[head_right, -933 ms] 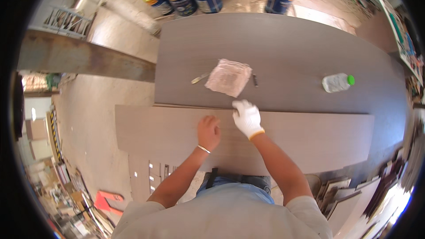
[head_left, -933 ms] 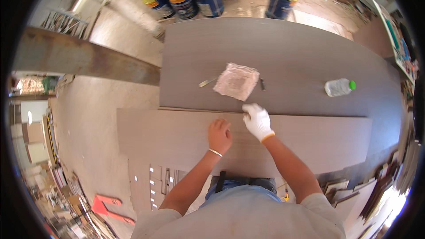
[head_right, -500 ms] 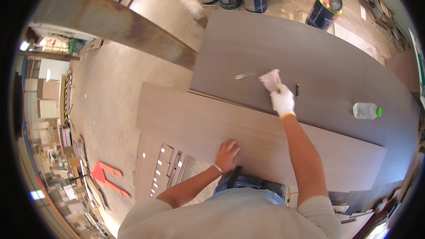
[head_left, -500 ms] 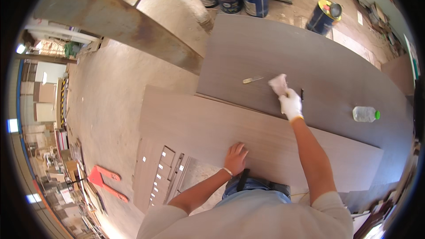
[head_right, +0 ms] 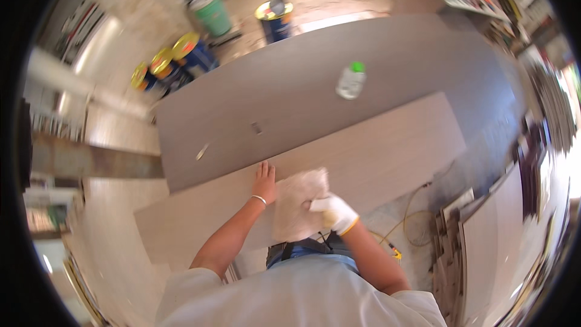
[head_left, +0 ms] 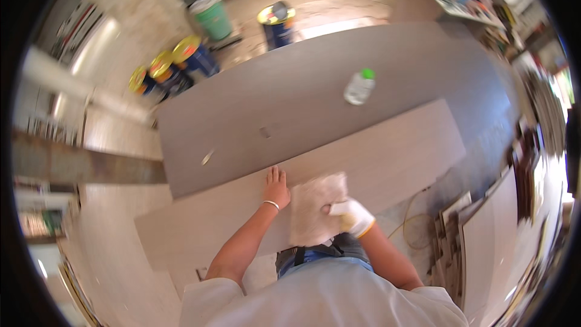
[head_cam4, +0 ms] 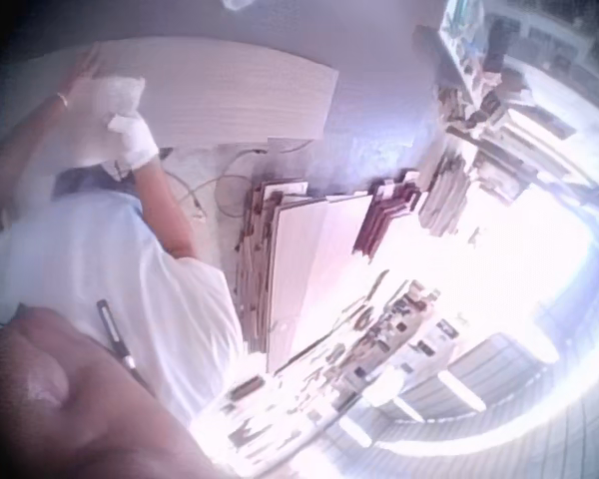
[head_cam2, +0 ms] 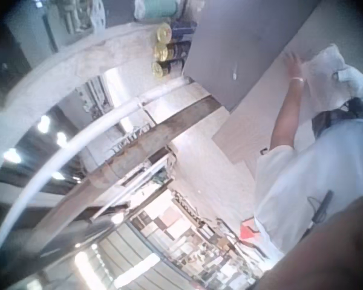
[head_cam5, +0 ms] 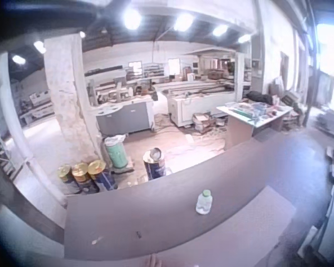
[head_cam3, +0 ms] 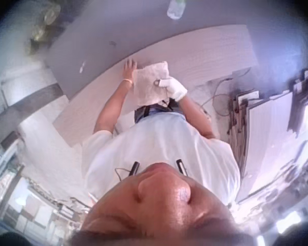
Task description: The person wipes the surface of several flat wooden panels with a cloth. They occasionally use a small metal scraper to remove residue from the edges and then wipe the area again. The person handles the panels one at a time, moving them from a stack on the floor to a workbench and back.
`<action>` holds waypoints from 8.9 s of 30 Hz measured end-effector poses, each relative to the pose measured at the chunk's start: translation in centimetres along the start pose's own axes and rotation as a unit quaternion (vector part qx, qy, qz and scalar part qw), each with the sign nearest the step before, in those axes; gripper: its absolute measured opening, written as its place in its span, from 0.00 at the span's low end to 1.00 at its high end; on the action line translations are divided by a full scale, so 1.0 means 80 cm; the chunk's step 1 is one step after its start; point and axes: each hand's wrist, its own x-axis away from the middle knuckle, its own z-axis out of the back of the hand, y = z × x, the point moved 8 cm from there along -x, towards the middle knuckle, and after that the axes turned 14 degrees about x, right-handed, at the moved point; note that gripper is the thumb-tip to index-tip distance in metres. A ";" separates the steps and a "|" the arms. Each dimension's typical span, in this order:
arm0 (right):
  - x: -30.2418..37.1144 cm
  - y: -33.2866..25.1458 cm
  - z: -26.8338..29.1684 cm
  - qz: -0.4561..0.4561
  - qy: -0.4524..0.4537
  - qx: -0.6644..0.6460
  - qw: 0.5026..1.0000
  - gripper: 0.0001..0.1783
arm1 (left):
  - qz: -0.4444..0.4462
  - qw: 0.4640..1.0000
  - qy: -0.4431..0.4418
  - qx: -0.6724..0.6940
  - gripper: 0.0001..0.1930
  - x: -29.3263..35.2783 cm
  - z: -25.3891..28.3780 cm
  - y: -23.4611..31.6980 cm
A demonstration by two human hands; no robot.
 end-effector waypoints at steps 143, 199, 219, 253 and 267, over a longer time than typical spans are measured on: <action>0.239 -0.202 0.759 0.176 0.664 0.577 0.441 0.32 | -0.130 0.980 0.090 -0.119 0.41 -0.180 -0.260 0.489; 0.280 -0.148 0.692 0.253 0.637 0.639 0.350 0.20 | -0.123 0.978 0.105 -0.129 0.40 -0.181 -0.270 0.497; 0.148 -0.238 0.628 0.213 0.564 0.752 0.266 0.18 | 0.058 0.985 0.150 -0.059 0.33 0.121 -0.082 0.094; -0.380 0.178 -0.441 0.447 -0.016 0.846 0.290 0.36 | 0.064 0.670 0.121 0.729 0.24 0.186 -0.053 0.042; -0.588 0.471 -0.962 0.592 -0.141 0.781 0.140 0.33 | 0.155 0.950 0.250 0.108 0.40 0.455 0.119 -0.358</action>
